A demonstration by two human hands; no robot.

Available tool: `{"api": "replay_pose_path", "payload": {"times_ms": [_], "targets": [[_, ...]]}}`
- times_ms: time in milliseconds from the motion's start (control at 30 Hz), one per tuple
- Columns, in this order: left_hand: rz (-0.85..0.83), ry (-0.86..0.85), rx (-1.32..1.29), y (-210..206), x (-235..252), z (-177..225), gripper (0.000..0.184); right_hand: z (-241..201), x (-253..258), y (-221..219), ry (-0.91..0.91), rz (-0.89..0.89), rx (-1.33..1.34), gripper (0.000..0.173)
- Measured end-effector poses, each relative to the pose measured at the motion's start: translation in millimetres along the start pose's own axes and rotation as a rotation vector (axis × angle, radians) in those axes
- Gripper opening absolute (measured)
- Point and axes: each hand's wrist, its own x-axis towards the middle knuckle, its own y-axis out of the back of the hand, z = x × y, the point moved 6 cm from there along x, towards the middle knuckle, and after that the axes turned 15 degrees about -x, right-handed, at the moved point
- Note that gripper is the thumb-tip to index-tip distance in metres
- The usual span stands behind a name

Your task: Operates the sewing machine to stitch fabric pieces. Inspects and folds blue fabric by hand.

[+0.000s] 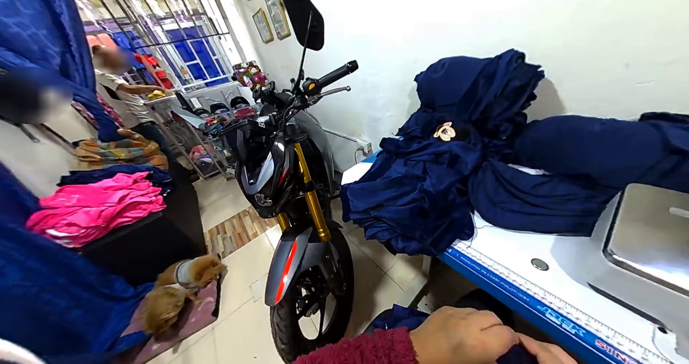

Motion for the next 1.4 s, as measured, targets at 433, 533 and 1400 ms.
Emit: {"api": "replay_pose_path", "payload": {"times_ms": [433,533,1400], "targets": [[0.250,0.134,0.088,18,-16,-11,0.033,7,25,-22,-0.012,0.130,0.066,0.023],[0.364,0.077,0.093,12,-25,-13,0.026,6,28,-18,-0.010,0.200,0.092,0.021],[0.471,0.585,-1.038,6,-9,-56,0.021,11,18,16,-0.177,0.249,0.333,0.016]]}}
